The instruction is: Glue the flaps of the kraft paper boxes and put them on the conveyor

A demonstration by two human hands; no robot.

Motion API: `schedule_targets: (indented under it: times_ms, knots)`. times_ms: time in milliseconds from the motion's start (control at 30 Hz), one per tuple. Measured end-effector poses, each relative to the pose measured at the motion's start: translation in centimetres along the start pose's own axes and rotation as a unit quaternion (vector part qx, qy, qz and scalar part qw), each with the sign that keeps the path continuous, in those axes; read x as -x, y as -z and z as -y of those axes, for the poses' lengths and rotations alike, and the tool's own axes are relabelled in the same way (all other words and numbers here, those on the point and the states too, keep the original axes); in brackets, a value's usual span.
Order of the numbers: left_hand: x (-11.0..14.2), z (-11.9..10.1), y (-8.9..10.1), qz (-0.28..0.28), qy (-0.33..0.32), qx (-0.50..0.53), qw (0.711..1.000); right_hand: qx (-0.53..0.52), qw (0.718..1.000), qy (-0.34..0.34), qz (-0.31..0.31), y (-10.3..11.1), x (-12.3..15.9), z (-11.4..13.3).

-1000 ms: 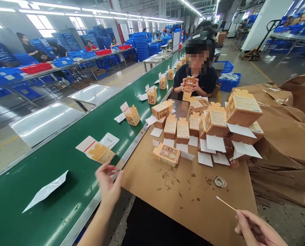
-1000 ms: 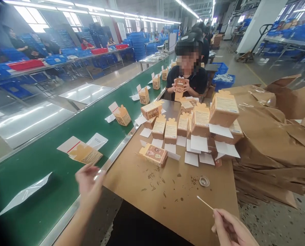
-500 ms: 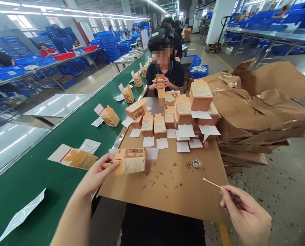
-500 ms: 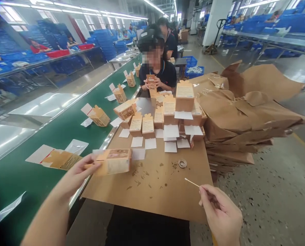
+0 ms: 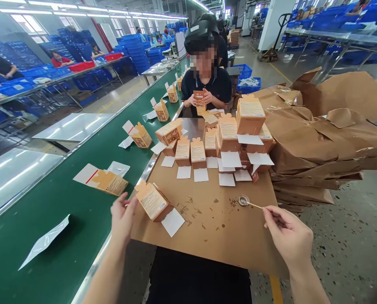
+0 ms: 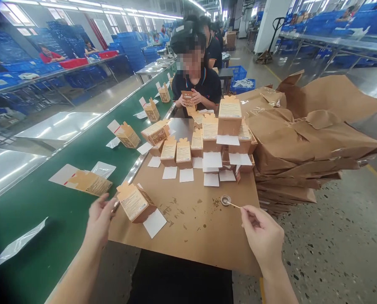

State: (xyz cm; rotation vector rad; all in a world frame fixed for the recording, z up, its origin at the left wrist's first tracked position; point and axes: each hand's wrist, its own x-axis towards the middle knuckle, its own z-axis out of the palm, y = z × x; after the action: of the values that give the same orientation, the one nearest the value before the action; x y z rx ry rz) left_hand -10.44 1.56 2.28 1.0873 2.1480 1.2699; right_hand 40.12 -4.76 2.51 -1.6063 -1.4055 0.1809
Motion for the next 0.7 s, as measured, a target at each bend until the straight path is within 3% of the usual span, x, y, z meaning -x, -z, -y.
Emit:
schedule_targets:
  times_ms: [67,133,267,333,500,600,700]
  knots:
    - [2.0,1.2,-1.3,0.089,0.026,0.034,0.995,0.026,0.999,0.017,0.012,-0.3,-0.5,-0.1]
    - [3.9,1.4,-2.9,0.145,0.012,0.068,0.987,0.049,0.998,0.036,0.027,-0.9,-1.1,-0.2]
    - [6.9,0.5,-5.5,0.112,0.004,0.181,0.977,0.062,0.994,0.078,0.046,-2.0,-2.1,-0.4]
    - [7.7,-0.1,-6.2,0.126,0.024,0.228,0.965,0.061,0.994,0.081,0.05,-2.0,-2.3,-0.3]
    - [7.5,-2.0,-6.1,0.234,0.108,0.266,0.929,0.003,1.0,0.024,0.012,-1.7,-0.1,1.7]
    - [6.9,-2.8,-5.3,0.281,0.115,0.239,0.922,-0.104,0.991,0.029,0.084,-3.9,2.8,4.7]
    - [6.7,-3.0,-4.8,0.265,0.109,0.232,0.93,-0.159,0.968,0.082,0.178,-7.9,5.4,7.9]
